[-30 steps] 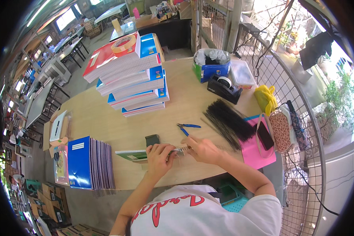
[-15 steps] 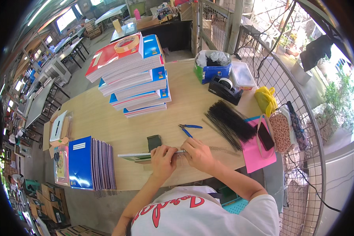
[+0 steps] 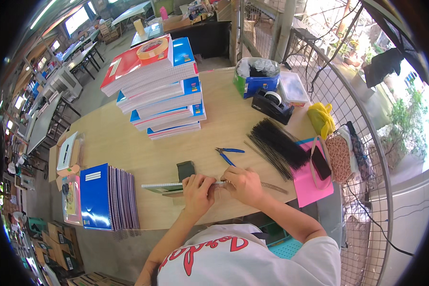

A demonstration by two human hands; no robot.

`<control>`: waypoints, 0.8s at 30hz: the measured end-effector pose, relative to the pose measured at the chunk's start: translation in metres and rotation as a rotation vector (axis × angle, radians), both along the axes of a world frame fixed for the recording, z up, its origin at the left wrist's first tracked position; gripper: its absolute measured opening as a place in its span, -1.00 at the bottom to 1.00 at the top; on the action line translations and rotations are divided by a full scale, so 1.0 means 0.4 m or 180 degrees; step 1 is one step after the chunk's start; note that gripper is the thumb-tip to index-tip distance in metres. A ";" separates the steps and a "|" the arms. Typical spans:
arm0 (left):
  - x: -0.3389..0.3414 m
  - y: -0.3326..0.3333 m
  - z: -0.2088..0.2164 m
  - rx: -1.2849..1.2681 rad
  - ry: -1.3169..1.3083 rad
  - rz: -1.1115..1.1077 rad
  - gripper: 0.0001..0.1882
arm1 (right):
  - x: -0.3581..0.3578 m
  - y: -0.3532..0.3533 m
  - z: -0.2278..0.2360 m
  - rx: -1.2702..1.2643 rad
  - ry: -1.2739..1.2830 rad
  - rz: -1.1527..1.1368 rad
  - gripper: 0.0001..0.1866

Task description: The person takes spiral notebooks from a stack, places each one on a desk, and uses a block to press or smooth the spiral binding before stacking them to the side.

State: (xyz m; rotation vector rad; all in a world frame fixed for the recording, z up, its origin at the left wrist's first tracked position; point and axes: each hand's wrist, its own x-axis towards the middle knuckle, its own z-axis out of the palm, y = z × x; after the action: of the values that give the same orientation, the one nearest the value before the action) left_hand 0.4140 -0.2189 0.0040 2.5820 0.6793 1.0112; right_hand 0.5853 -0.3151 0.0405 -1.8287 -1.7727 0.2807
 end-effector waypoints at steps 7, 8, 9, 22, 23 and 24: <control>0.017 -0.018 0.046 0.0042 0.0127 0.0124 -0.80 | 0.115 0.145 0.044 -0.0092 0.0946 -0.0278 -0.37; 0.023 -0.022 0.051 0.0055 0.0149 0.0102 -0.80 | 0.124 0.174 0.031 -0.0079 0.0957 -0.0257 -0.37; 0.027 -0.025 0.053 0.0067 0.0171 0.0087 -0.80 | 0.133 0.212 -0.010 -0.0341 0.0574 0.0120 -0.38; 0.000 -0.022 -0.002 0.0038 -0.0050 -0.0106 -0.80 | -0.042 0.479 -0.335 -0.0957 -0.0868 0.2225 -0.34; -0.004 -0.020 0.002 0.0043 0.0076 0.0117 -0.79 | 0.000 0.456 -0.281 -0.1208 -0.0512 0.1993 -0.42; -0.008 -0.020 0.006 0.0063 0.0193 0.0345 -0.78 | 0.051 0.430 -0.229 -0.1214 -0.0297 0.1913 -0.47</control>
State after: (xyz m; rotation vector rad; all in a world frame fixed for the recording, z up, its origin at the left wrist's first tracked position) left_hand 0.4109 -0.2269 0.0064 2.6270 0.8368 0.9793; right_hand 0.6059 -0.1432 -0.0510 -1.5071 -2.4407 0.8225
